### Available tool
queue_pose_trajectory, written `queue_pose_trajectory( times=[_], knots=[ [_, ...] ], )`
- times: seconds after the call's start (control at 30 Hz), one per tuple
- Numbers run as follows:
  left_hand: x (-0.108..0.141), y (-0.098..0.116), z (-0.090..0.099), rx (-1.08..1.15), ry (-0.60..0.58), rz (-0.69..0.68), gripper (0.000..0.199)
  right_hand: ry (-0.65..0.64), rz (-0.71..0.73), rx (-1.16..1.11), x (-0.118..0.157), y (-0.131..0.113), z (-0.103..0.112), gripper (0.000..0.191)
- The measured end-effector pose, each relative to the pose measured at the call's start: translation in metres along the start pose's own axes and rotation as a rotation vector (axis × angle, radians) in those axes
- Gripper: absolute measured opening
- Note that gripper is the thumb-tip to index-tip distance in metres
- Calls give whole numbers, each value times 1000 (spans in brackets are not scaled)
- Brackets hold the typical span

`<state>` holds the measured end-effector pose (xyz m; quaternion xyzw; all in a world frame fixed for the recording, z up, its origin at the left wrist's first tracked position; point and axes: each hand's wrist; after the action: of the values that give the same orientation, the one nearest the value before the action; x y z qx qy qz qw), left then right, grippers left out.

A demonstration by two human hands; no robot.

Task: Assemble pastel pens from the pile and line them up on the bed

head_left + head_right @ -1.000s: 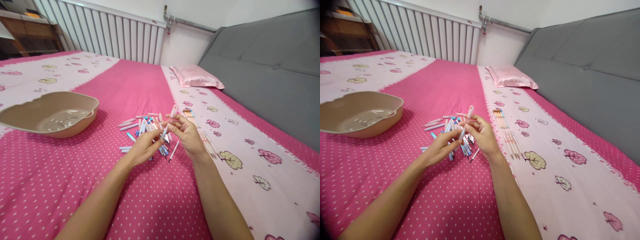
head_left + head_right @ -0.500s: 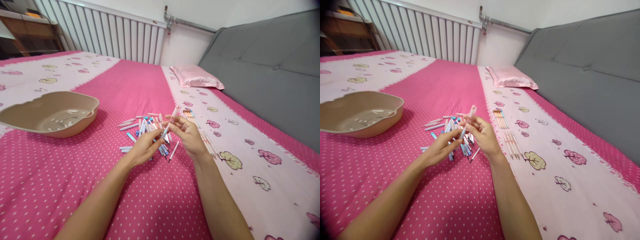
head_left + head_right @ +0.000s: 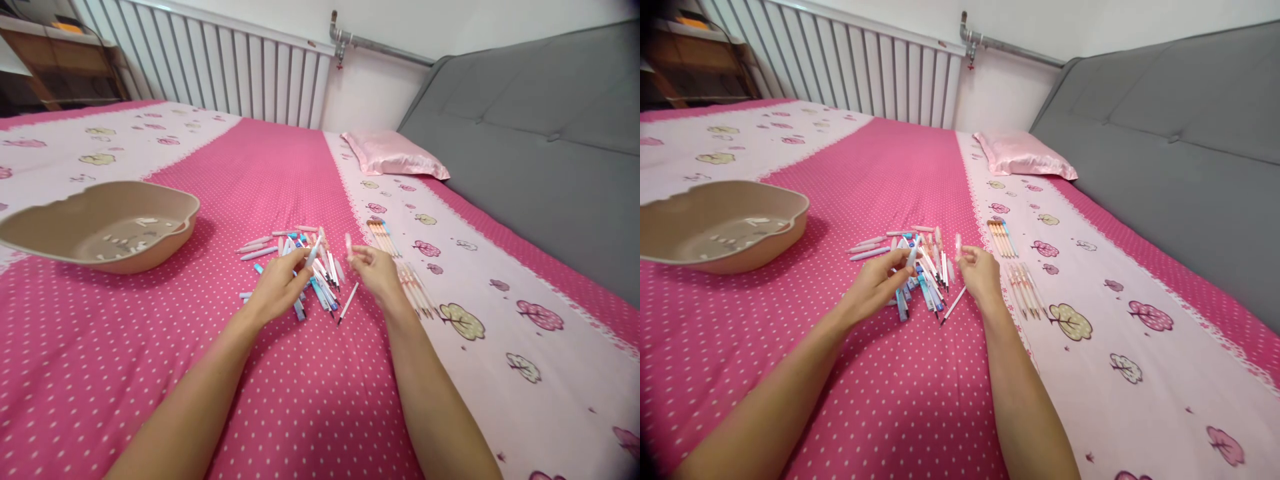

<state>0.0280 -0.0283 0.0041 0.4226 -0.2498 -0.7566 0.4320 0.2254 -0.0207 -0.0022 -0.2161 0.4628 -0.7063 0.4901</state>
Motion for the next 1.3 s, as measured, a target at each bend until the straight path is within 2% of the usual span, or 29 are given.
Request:
queue_pose_trajectory(
  times=[0.07,0.17,0.27,0.37,0.47,0.57,0.67,0.8,0.93,1.03,1.17,1.3],
  knots=[
    [-1,-3,0,-20,74,47,16,-23,55,281,-1,7,-4,32],
    [-3,-7,1,-24,175,106,15,-56,102,462,0,11,-7,30],
    [-4,-8,1,-18,252,153,16,-50,138,512,1,10,-8,30],
    [-5,-8,2,-38,315,167,17,-32,323,504,4,8,-12,32],
    [-5,-9,3,-22,360,177,20,-104,551,444,9,5,-21,34],
    [-5,-11,1,18,360,171,19,-190,617,500,15,4,-30,34],
    [-6,-13,-1,84,342,169,16,-194,597,574,18,5,-34,28],
    [-6,-15,-4,182,309,190,11,-114,525,587,16,3,-32,17],
    [-6,-15,-6,221,280,199,17,-77,403,527,16,1,-29,12],
    [-7,-14,-6,222,282,204,24,-36,340,446,16,-2,-26,17],
    [-7,-12,-3,220,340,216,30,74,261,533,15,-4,-20,22],
    [-8,-14,5,243,446,233,30,128,161,654,14,-2,-16,26]
  ],
)
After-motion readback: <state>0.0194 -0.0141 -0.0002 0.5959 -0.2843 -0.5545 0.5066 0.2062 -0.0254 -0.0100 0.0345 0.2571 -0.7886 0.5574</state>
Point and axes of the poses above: each hand's wrist, its own x-axis away from the middle knuckle, its own z-axis out of the back of the hand, y = z × x, and after that the axes turned 9 degrees about y, right-handed
